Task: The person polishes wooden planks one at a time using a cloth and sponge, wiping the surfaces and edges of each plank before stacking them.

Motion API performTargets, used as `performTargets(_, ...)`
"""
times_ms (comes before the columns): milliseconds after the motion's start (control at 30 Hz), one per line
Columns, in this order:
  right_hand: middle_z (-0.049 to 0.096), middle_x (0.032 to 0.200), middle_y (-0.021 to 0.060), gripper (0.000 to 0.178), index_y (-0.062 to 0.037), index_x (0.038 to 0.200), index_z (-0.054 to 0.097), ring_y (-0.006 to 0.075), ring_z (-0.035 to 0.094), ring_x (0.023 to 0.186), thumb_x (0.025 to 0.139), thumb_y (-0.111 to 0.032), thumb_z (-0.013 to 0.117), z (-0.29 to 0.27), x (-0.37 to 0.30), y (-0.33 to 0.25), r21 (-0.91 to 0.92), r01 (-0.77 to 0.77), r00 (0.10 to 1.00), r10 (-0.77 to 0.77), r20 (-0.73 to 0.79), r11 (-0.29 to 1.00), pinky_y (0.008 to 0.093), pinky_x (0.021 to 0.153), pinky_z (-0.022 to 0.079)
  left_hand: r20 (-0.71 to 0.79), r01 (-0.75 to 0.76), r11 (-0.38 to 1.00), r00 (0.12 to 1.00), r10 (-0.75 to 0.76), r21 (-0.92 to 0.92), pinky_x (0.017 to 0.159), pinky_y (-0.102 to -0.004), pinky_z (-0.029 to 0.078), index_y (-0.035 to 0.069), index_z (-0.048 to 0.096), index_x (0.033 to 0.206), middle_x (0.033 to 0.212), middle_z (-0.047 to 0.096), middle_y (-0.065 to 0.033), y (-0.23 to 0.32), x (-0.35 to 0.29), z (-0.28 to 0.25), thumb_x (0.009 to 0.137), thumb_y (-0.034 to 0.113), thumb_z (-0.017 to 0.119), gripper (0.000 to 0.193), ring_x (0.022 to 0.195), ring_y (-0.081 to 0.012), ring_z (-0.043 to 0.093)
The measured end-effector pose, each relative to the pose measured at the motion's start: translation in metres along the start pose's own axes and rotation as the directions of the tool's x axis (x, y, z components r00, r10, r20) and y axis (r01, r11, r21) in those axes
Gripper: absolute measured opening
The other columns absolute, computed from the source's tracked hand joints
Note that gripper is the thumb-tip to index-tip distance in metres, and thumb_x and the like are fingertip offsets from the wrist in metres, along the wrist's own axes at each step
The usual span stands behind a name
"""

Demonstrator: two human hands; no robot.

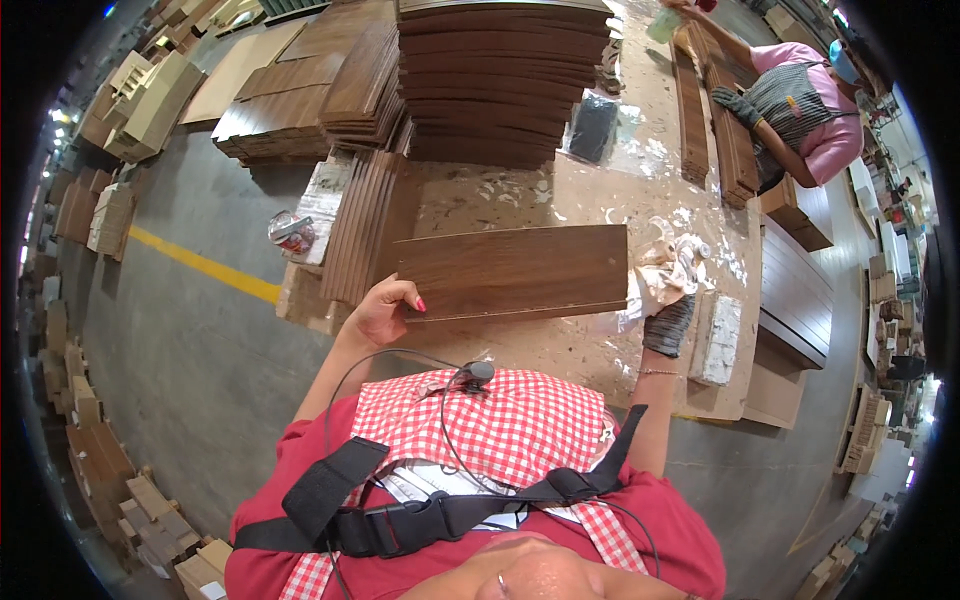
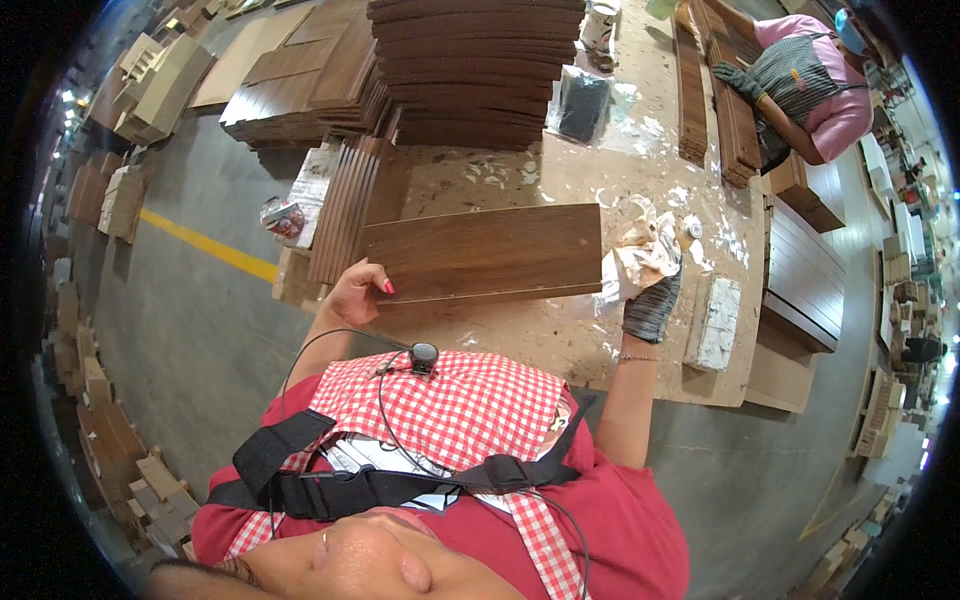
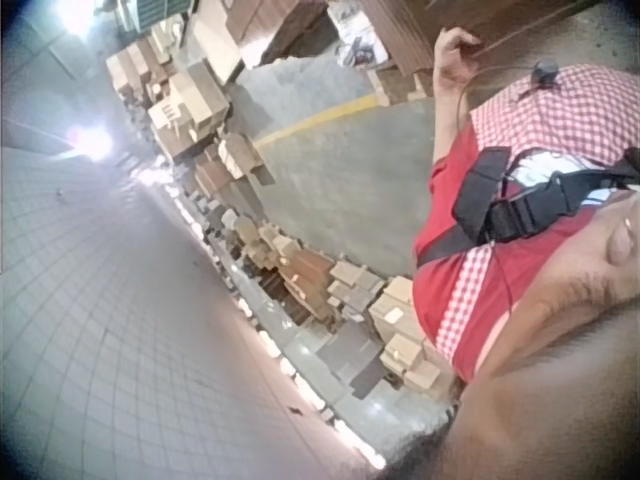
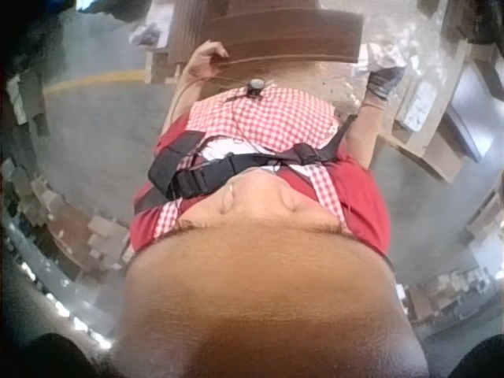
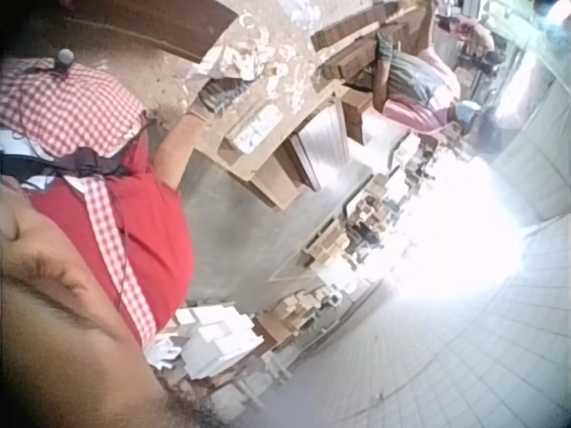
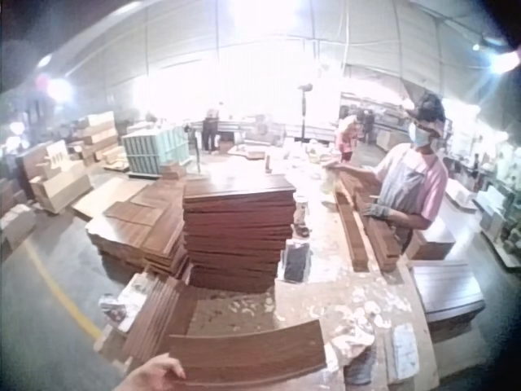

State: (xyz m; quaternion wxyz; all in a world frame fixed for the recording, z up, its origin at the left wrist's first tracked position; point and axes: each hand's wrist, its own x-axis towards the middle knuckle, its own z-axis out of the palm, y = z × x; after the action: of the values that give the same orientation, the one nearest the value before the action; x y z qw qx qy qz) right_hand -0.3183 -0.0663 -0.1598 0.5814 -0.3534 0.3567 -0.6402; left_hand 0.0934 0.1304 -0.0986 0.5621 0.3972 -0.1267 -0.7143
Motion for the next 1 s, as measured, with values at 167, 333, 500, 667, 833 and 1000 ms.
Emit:
performTargets(167, 0.067, 0.1, 0.0068, 0.034, -0.0029, 0.113, 0.061, 0.0164, 0.062, 0.088, 0.093, -0.03, 0.056, -0.01, 0.013, 0.002, -0.922, -0.116, 0.992, 0.08, -0.093, 0.368, 0.0286, 0.077, 0.053, -0.062, -0.03, 1.0, 0.998, 0.03, -0.001, 0.062, -0.0312, 0.05, 0.004, 0.058, 0.065, 0.068, 0.061, -0.007, 0.003, -0.004, -0.014, 0.078, -0.002, 0.053, 0.015, 0.067, -0.016, 0.059)
performTargets(333, 0.062, 0.087, 0.0048, 0.025, -0.0071, 0.098, 0.06, 0.019, 0.059, 0.079, 0.095, -0.031, 0.052, -0.093, 0.025, 0.049, -0.189, -0.077, 0.985, 0.046, -0.164, 0.979, 0.0281, 0.077, 0.051, -0.12, -0.07, 0.996, 0.991, 0.063, -0.055, 0.055, -0.0311, 0.051, 0.006, 0.055, 0.061, 0.063, 0.059, -0.0059, 0.007, 0.011, -0.023, 0.073, -0.003, 0.051, 0.016, 0.057, -0.0169, 0.058)
performTargets(500, 0.06, 0.107, 0.0082, 0.028, -0.0045, 0.112, 0.054, 0.0232, 0.058, 0.095, 0.098, -0.027, 0.045, -0.083, 0.022, 0.043, 0.431, -0.068, 0.992, 0.014, 0.127, 0.9, 0.0344, 0.089, 0.048, -0.117, -0.142, 0.989, 0.984, 0.137, -0.031, 0.056, -0.0294, 0.046, 0.007, 0.052, 0.062, 0.063, 0.055, -0.0041, 0.011, 0.01, -0.032, 0.075, -0.003, 0.05, 0.017, 0.058, -0.0145, 0.053)
performTargets(667, 0.054, 0.13, 0.0105, 0.034, -0.0028, 0.129, 0.052, 0.0222, 0.053, 0.119, 0.1, -0.017, 0.045, 0.064, -0.027, -0.025, -0.247, 0.236, 0.966, -0.199, 0.165, 0.94, 0.0382, 0.104, 0.044, -0.165, -0.26, 0.96, 0.947, 0.275, 0.106, 0.058, -0.0259, 0.039, 0.009, 0.046, 0.059, 0.065, 0.048, -0.0016, -0.002, 0.008, -0.018, 0.075, -0.004, 0.05, 0.021, 0.061, -0.0111, 0.047)
performTargets(833, 0.053, 0.133, 0.0122, 0.049, -0.0093, 0.135, 0.048, 0.0276, 0.049, 0.126, 0.089, -0.016, 0.063, 0.157, -0.064, 0.003, -0.589, 0.628, 0.74, -0.156, 0.655, 0.509, 0.0405, 0.109, 0.037, 0.22, -0.509, 0.29, 0.723, 0.655, 0.81, 0.061, -0.0259, 0.034, 0.008, 0.038, 0.058, 0.068, 0.042, -0.0021, -0.036, 0.012, -0.004, 0.069, -0.007, 0.052, 0.024, 0.065, -0.0123, 0.042)
performTargets(1000, 0.028, 0.154, 0.0148, 0.051, -0.0143, 0.142, 0.043, 0.033, 0.023, 0.143, 0.095, -0.031, 0.051, 0.143, -0.052, 0.029, -0.755, 0.626, 0.702, -0.281, 0.654, -0.194, 0.0528, 0.117, 0.01, 0.143, -0.55, 0.387, 0.691, 0.708, 0.741, 0.062, -0.025, 0.033, 0.01, 0.035, 0.056, 0.059, 0.038, -0.0003, -0.041, 0.007, -0.009, 0.072, -0.007, 0.05, 0.028, 0.056, -0.0103, 0.036)
